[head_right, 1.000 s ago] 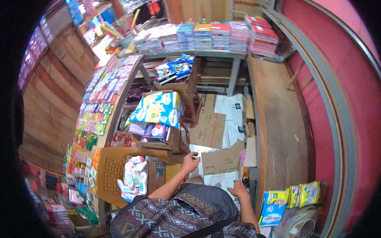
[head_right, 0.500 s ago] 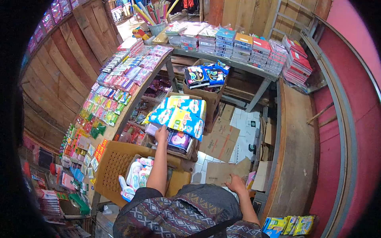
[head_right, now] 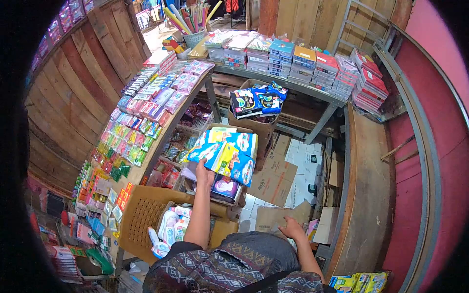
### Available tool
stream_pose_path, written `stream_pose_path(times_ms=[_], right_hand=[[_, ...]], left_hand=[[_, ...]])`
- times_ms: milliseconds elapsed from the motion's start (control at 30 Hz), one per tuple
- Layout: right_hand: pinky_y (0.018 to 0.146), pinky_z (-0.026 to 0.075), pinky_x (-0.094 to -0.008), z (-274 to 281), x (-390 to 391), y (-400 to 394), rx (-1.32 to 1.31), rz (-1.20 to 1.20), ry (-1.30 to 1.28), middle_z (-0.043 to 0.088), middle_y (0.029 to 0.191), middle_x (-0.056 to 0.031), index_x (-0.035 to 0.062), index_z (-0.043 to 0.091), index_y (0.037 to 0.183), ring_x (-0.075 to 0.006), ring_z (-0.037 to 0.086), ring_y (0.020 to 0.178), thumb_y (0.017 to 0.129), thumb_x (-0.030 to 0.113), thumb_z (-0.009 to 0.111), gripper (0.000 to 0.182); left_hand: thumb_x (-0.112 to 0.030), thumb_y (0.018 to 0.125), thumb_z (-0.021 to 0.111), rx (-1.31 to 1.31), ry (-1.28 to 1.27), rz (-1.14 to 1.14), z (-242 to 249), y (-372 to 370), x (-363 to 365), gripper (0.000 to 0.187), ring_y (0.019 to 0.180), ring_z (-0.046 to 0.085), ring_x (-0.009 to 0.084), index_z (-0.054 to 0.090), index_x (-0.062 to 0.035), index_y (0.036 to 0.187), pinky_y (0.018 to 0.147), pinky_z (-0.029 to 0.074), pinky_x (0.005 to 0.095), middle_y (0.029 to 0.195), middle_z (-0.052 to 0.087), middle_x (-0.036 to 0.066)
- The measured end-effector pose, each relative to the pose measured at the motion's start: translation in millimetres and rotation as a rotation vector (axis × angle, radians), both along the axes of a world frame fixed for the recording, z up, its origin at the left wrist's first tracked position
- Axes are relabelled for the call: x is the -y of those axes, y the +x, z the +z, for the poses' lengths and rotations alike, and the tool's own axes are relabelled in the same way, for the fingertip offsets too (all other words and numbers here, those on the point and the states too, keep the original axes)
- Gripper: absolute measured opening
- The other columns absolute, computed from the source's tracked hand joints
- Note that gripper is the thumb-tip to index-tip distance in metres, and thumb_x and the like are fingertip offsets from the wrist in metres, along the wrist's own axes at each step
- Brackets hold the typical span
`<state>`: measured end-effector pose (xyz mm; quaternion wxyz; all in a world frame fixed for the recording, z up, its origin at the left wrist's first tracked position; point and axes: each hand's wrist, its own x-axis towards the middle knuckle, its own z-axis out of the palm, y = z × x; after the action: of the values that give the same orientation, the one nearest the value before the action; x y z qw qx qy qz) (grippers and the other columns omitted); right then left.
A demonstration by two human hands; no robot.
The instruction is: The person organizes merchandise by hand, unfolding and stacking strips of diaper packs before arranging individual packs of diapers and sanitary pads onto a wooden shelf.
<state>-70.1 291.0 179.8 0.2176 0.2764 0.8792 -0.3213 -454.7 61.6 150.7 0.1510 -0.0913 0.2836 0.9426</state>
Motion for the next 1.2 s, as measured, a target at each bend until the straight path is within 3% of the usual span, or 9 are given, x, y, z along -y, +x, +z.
stream_pose_path(times_ms=[267, 433, 567, 667, 700, 800, 1000, 1167, 1200], right_hand=[[0.089, 0.051, -0.0369, 9, -18, -44, -0.313, 0.023, -0.270, 0.065, 0.110, -0.0195, -0.0039, 0.053, 0.130, -0.0271, 0.063, 0.103, 0.087, 0.030, 0.069, 0.056], [0.093, 0.049, -0.0378, 41, -23, -78, -0.456, -0.261, -0.655, 0.058, 0.127, -0.0181, -0.0021, 0.046, 0.136, -0.0263, 0.059, 0.112, 0.091, 0.041, 0.064, 0.065], [0.095, 0.047, -0.0397, 66, -24, -79, -0.694, -0.562, -1.161, 0.046, 0.139, -0.0139, 0.0035, 0.030, 0.147, -0.0276, 0.053, 0.118, 0.092, 0.047, 0.062, 0.077], [0.098, 0.045, -0.0414, 92, -30, -73, -0.889, -0.672, -1.480, 0.040, 0.143, -0.0137, 0.0044, 0.024, 0.148, -0.0299, 0.049, 0.123, 0.093, 0.048, 0.060, 0.079], [0.099, 0.045, -0.0425, 98, -33, -71, -0.946, -0.743, -1.572, 0.048, 0.137, -0.0129, 0.0030, 0.034, 0.142, -0.0291, 0.052, 0.121, 0.096, 0.041, 0.057, 0.063], [0.097, 0.047, -0.0428, 85, -47, -66, -0.936, -0.913, -1.586, 0.055, 0.129, -0.0122, 0.0022, 0.041, 0.135, -0.0272, 0.057, 0.115, 0.099, 0.034, 0.053, 0.049], [0.094, 0.050, -0.0397, 68, -59, -43, -1.037, -1.043, -1.384, 0.059, 0.124, -0.0119, 0.0015, 0.045, 0.133, -0.0234, 0.061, 0.110, 0.100, 0.023, 0.053, 0.041], [0.096, 0.050, -0.0400, 87, -79, -19, -1.062, -0.948, -1.354, 0.059, 0.126, -0.0119, 0.0018, 0.046, 0.134, -0.0234, 0.061, 0.112, 0.099, 0.022, 0.055, 0.041], [0.097, 0.049, -0.0402, 91, -81, -14, -1.057, -0.942, -1.361, 0.059, 0.126, -0.0119, 0.0019, 0.046, 0.134, -0.0234, 0.061, 0.112, 0.099, 0.021, 0.055, 0.041]], left_hand=[[-0.012, 0.087, 0.056, 0.018, 0.210, -0.221, 128, 77, -50, 0.051, 0.123, 0.054, 0.0332, 0.043, 0.0049, 0.133, 0.107, 0.041, 0.0472, 0.133, 0.054, 0.018], [-0.010, 0.085, 0.056, -0.007, 0.231, -0.405, 168, 116, -96, 0.054, 0.124, 0.053, 0.0312, 0.040, 0.0043, 0.135, 0.110, 0.038, 0.0463, 0.133, 0.053, 0.018], [-0.006, 0.084, 0.055, -0.021, 0.085, -0.529, 147, 148, -130, 0.050, 0.121, 0.054, 0.0285, 0.043, 0.0054, 0.131, 0.106, 0.041, 0.0435, 0.130, 0.055, 0.016], [-0.004, 0.085, 0.057, -0.304, -0.183, -0.676, 133, 186, -147, 0.039, 0.110, 0.060, 0.0208, 0.055, 0.0037, 0.122, 0.098, 0.046, 0.0362, 0.119, 0.063, 0.011], [-0.006, 0.085, 0.059, -0.345, -0.259, -0.736, 129, 197, -151, 0.035, 0.105, 0.061, 0.0189, 0.057, 0.0034, 0.118, 0.094, 0.047, 0.0344, 0.114, 0.064, 0.010], [-0.011, 0.085, 0.067, -0.474, -0.477, -0.908, 120, 224, -161, 0.024, 0.089, 0.063, 0.0133, 0.065, 0.0022, 0.105, 0.082, 0.049, 0.0289, 0.101, 0.069, 0.006], [-0.020, 0.086, 0.071, -0.237, -0.567, -1.113, 106, 221, -159, 0.030, 0.078, 0.065, 0.0125, 0.066, 0.0046, 0.103, 0.065, 0.054, 0.0275, 0.094, 0.069, 0.008], [-0.028, 0.088, 0.071, -0.490, -0.898, -0.588, 86, 174, -143, 0.027, 0.064, 0.053, 0.0083, 0.061, -0.0029, 0.092, 0.056, 0.048, 0.0246, 0.074, 0.058, 0.001], [-0.029, 0.088, 0.071, -0.365, -0.898, -0.660, 105, 167, -142, 0.033, 0.068, 0.054, 0.0077, 0.057, -0.0029, 0.100, 0.056, 0.047, 0.0237, 0.081, 0.059, 0.001]])
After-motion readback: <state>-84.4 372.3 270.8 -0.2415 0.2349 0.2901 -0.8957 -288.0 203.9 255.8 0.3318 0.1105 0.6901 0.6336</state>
